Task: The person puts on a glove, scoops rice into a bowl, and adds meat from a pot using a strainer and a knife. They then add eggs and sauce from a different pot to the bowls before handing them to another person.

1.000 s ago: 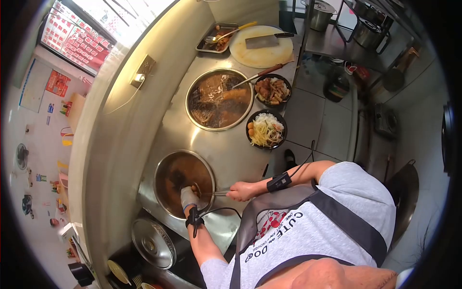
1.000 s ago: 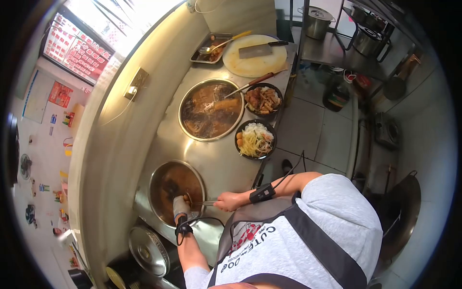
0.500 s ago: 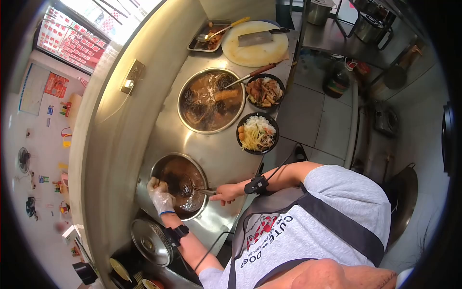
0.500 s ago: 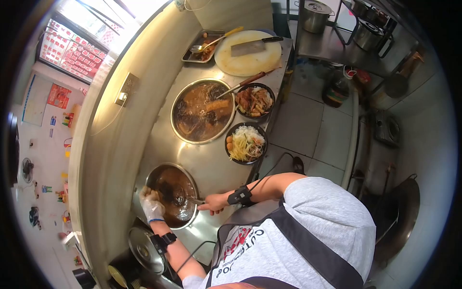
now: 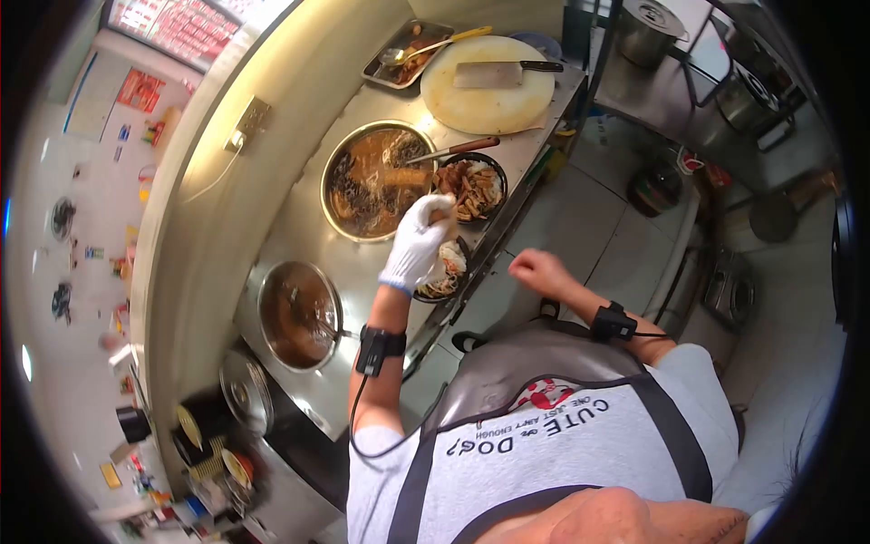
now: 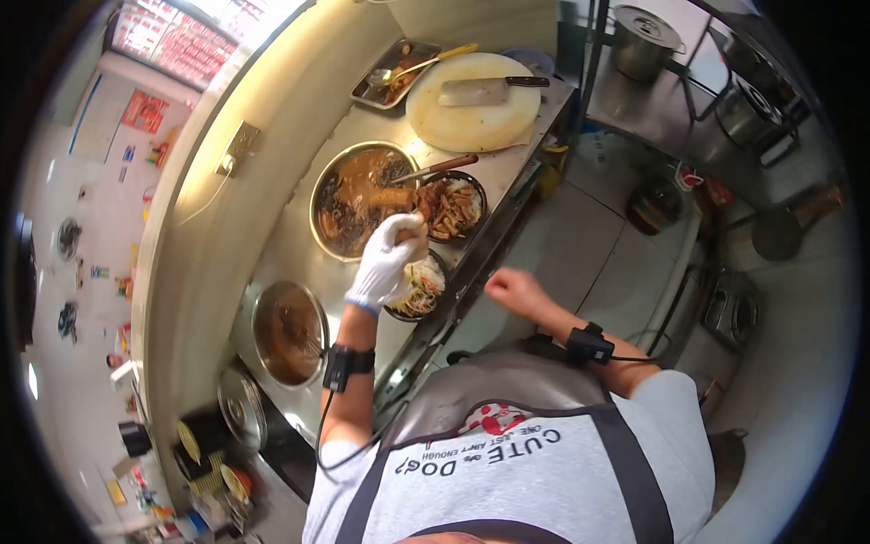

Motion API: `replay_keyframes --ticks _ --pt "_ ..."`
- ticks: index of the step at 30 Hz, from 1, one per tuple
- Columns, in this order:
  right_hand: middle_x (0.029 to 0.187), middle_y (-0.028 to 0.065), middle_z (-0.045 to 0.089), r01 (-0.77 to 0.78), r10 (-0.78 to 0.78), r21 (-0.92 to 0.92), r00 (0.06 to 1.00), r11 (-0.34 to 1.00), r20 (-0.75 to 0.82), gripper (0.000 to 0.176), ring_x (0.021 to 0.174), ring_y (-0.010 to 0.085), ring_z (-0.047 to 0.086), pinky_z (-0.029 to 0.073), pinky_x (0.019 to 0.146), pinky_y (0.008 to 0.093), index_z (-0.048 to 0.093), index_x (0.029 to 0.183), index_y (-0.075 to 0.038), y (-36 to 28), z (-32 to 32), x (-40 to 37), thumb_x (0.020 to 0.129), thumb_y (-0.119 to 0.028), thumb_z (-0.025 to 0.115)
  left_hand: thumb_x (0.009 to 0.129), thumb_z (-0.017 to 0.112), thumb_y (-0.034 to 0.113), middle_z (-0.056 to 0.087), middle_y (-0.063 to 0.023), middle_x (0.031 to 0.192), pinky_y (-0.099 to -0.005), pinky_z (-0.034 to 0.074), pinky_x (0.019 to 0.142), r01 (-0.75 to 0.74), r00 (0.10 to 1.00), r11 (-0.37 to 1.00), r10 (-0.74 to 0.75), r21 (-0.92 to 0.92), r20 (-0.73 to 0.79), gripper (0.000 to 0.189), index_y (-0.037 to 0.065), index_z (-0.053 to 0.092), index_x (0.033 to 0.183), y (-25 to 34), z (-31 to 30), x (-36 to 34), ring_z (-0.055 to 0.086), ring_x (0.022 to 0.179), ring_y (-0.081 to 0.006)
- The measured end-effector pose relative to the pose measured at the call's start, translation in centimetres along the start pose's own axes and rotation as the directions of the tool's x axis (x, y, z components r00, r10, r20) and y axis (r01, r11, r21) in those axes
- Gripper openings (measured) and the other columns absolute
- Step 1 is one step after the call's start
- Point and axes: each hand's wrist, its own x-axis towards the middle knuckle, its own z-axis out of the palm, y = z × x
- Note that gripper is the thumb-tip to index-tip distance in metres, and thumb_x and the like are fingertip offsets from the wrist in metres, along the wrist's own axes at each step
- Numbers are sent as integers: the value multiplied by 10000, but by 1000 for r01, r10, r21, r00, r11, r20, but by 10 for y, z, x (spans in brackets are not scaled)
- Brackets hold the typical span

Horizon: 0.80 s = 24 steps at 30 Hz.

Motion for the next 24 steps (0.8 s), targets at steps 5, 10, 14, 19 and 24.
replay_keyframes --ticks 5,10,14,19,24 --pt "805 113 635 122 -143 -93 952 988 -271 143 751 251 646 519 703 368 679 886 -46 5 -65 64 824 -174 670 879 564 -10 574 -72 1083 -290 547 809 41 971 996 -58 -75 -232 309 29 543 1184 -25 33 36 607 920 -155" --pt "884 121 589 163 -214 -272 962 948 -170 179 803 304 622 511 734 415 645 910 -49 3 -55 129 816 -190 703 876 573 -12 567 -85 1090 -279 550 795 -31 944 989 -19 -146 -330 312 8 538 1185 -30 39 48 600 919 -150" --pt "975 145 562 147 -200 -577 979 803 -28 283 844 357 602 504 768 450 605 1004 -61 -8 -41 145 815 -234 726 885 557 0 574 -86 1094 -273 546 788 -37 921 992 -12 -118 -389 309 15 541 1194 -26 35 48 605 911 -147" --pt "1058 211 601 40 -4 -686 999 727 54 286 948 401 643 544 780 474 617 970 -2 -21 -31 160 793 -206 709 881 566 39 588 -81 1115 -288 545 816 -57 905 997 31 -50 -425 329 16 541 1209 -25 24 51 611 951 -155" --pt "959 214 620 20 71 -712 993 702 97 200 911 396 641 530 758 480 632 884 2 -21 -27 174 792 -168 682 882 537 41 579 -87 1140 -310 546 847 -69 912 997 53 -24 -406 342 5 535 1222 -22 16 46 593 1018 -168"
